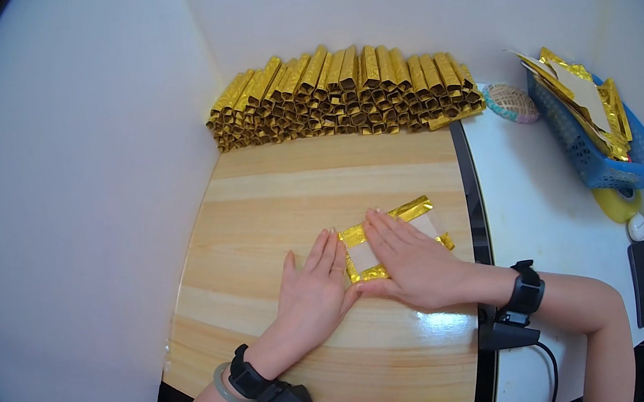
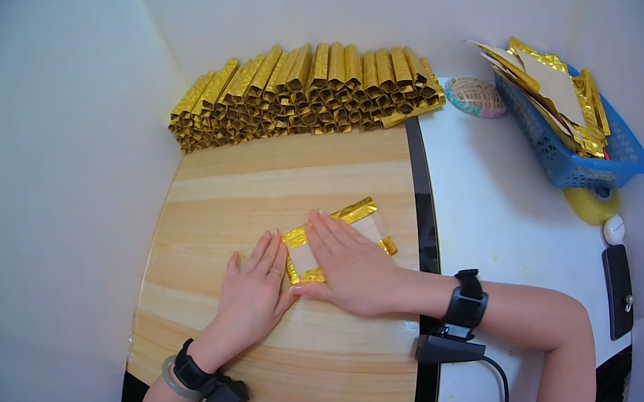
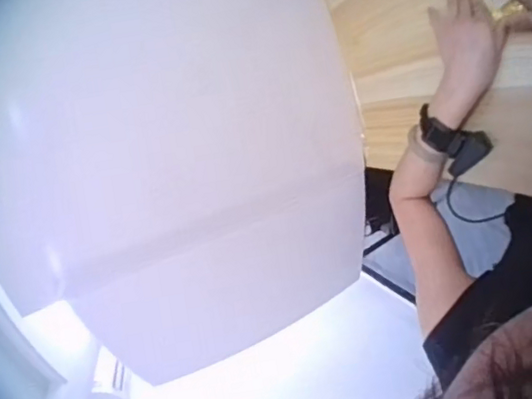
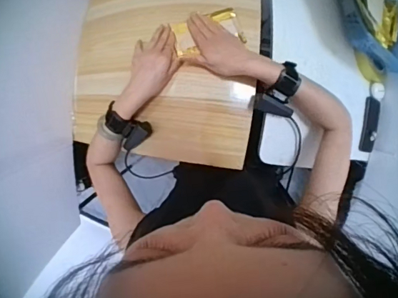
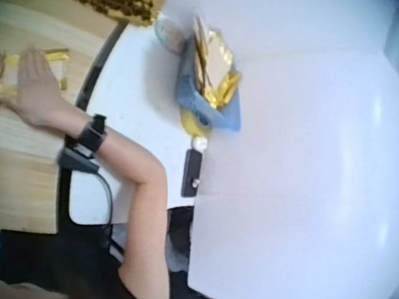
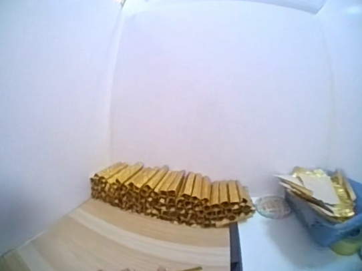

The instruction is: Rolling and folding gold incense paper for ritual or manufacturing use.

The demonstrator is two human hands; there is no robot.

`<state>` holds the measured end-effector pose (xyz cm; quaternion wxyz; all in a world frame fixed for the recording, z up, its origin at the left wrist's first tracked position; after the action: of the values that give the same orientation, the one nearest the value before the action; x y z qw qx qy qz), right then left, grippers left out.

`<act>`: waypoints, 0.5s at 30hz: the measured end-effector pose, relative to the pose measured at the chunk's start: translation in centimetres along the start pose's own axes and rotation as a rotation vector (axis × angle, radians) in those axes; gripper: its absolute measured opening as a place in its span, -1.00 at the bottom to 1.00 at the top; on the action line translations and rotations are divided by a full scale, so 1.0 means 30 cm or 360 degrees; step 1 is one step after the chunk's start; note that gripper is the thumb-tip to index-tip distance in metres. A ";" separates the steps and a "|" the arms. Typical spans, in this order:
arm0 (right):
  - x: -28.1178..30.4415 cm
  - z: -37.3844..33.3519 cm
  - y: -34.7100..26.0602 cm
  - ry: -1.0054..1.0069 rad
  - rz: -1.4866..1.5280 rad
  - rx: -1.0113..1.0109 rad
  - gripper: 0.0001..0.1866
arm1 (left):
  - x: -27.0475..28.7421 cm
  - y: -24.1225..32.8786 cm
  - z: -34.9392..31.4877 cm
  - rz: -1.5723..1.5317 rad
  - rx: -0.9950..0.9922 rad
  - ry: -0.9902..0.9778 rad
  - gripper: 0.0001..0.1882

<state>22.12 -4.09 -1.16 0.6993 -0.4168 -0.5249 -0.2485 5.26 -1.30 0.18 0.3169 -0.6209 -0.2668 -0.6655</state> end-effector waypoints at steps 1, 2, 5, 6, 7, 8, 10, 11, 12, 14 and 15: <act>0.008 -0.012 0.013 0.0006 -0.0022 0.0004 -0.01 | 0.001 0.000 0.000 0.0001 0.0004 -0.0005 -0.31; 0.020 -0.021 0.024 0.0005 -0.0017 0.0008 -0.01 | 0.003 0.000 -0.001 -0.0011 0.0018 0.0005 -0.31; 0.049 -0.061 0.066 -0.0076 -0.0085 -0.0021 -0.05 | -0.003 0.003 0.009 -0.0051 0.0020 0.0013 -0.31; 0.055 -0.073 0.079 -0.0078 -0.0111 -0.0041 -0.07 | -0.002 0.002 0.008 -0.0063 0.0023 0.0012 -0.31; 0.059 -0.085 0.093 -0.0080 -0.0137 -0.0060 -0.10 | -0.001 0.002 0.007 -0.0060 0.0028 0.0008 -0.31; 0.059 -0.094 0.109 -0.0080 -0.0132 -0.0055 -0.10 | -0.001 0.001 0.007 -0.0056 0.0040 -0.0005 -0.31; 0.065 -0.122 0.146 -0.0043 -0.0145 -0.0123 -0.13 | 0.003 0.006 0.009 -0.0056 0.0043 -0.0012 -0.31; 0.075 -0.137 0.158 -0.0043 -0.0146 -0.0123 -0.13 | 0.007 0.008 0.009 -0.0063 0.0053 -0.0030 -0.31; 0.089 -0.152 0.169 -0.0057 -0.0216 -0.0125 -0.13 | 0.010 0.009 0.009 -0.0068 0.0064 -0.0047 -0.31; 0.096 -0.159 0.172 -0.0070 -0.0288 -0.0125 -0.14 | 0.011 0.009 0.008 -0.0073 0.0076 -0.0054 -0.30; 0.095 -0.160 0.172 -0.0052 -0.0296 -0.0132 -0.14 | 0.010 0.008 0.009 -0.0078 0.0086 -0.0059 -0.30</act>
<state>29.63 -5.16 -0.62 0.6467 -0.3988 -0.5619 -0.3271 5.60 -1.29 0.49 0.3121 -0.6176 -0.3057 -0.6540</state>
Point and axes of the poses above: each hand's wrist, its own z-axis towards the middle knuckle, its own x-axis out of the back of the hand, y = z × x, the point moved 3 cm from there along z, towards the middle knuckle, and after that the axes turned 9 degrees about x, right-handed, at the moved point
